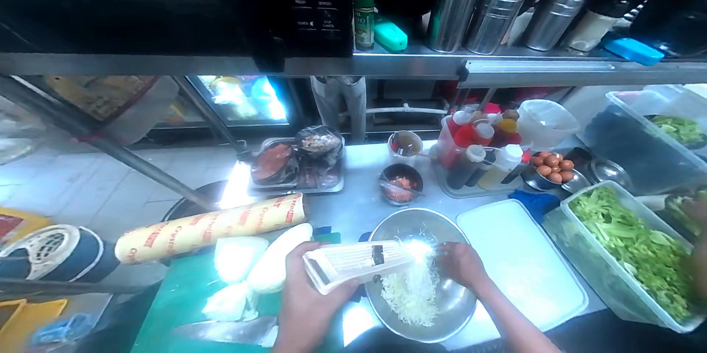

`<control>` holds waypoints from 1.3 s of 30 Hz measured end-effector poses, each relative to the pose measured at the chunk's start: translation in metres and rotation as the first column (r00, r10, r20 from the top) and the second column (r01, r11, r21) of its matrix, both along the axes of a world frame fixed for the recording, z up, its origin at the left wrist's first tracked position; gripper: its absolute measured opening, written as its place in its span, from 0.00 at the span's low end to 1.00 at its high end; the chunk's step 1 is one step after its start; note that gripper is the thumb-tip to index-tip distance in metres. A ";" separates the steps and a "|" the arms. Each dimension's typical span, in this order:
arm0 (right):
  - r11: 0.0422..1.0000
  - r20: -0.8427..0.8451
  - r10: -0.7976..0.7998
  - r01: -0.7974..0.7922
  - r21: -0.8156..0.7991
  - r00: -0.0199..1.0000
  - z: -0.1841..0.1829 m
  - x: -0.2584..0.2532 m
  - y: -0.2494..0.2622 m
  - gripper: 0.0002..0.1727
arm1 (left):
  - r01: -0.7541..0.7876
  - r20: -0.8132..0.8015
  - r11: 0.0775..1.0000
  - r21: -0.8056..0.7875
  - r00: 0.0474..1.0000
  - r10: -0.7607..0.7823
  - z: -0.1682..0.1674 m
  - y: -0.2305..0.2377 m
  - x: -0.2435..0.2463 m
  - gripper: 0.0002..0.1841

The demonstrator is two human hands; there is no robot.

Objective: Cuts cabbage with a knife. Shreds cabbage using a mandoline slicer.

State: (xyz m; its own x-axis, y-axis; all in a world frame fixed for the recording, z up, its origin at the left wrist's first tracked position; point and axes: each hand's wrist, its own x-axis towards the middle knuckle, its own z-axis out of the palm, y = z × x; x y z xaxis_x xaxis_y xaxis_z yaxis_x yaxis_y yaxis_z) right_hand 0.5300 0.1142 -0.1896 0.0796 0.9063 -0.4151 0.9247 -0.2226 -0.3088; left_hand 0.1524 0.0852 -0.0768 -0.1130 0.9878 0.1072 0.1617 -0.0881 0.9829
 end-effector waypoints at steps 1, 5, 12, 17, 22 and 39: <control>1.000 0.026 0.011 -0.011 -0.002 1.000 -0.001 -0.001 -0.001 0.17 | 0.004 0.002 1.000 0.003 1.000 -0.004 -0.001 0.001 0.000 0.54; 0.965 0.198 0.203 -0.162 -0.206 0.959 -0.007 -0.021 -0.019 0.15 | 0.012 0.012 1.000 0.004 1.000 -0.012 -0.002 0.002 0.001 0.54; 0.932 0.294 0.294 -0.203 -0.301 0.910 -0.026 -0.031 -0.029 0.16 | 0.008 0.004 1.000 -0.005 1.000 -0.008 -0.002 0.002 -0.002 0.53; 0.972 -0.444 -0.129 0.023 -0.236 0.887 -0.012 0.011 -0.018 0.16 | -0.011 0.032 1.000 0.002 0.999 0.011 0.001 0.001 -0.006 0.54; 0.850 -0.858 -0.514 0.146 -0.507 0.014 -0.006 0.023 -0.049 0.10 | -0.012 0.085 1.000 0.022 0.996 0.010 0.002 0.001 -0.006 0.54; 0.960 -0.018 0.279 -0.279 -0.008 0.960 -0.012 -0.091 -0.085 0.16 | -0.011 0.113 0.998 0.059 0.994 0.004 0.007 0.002 -0.003 0.54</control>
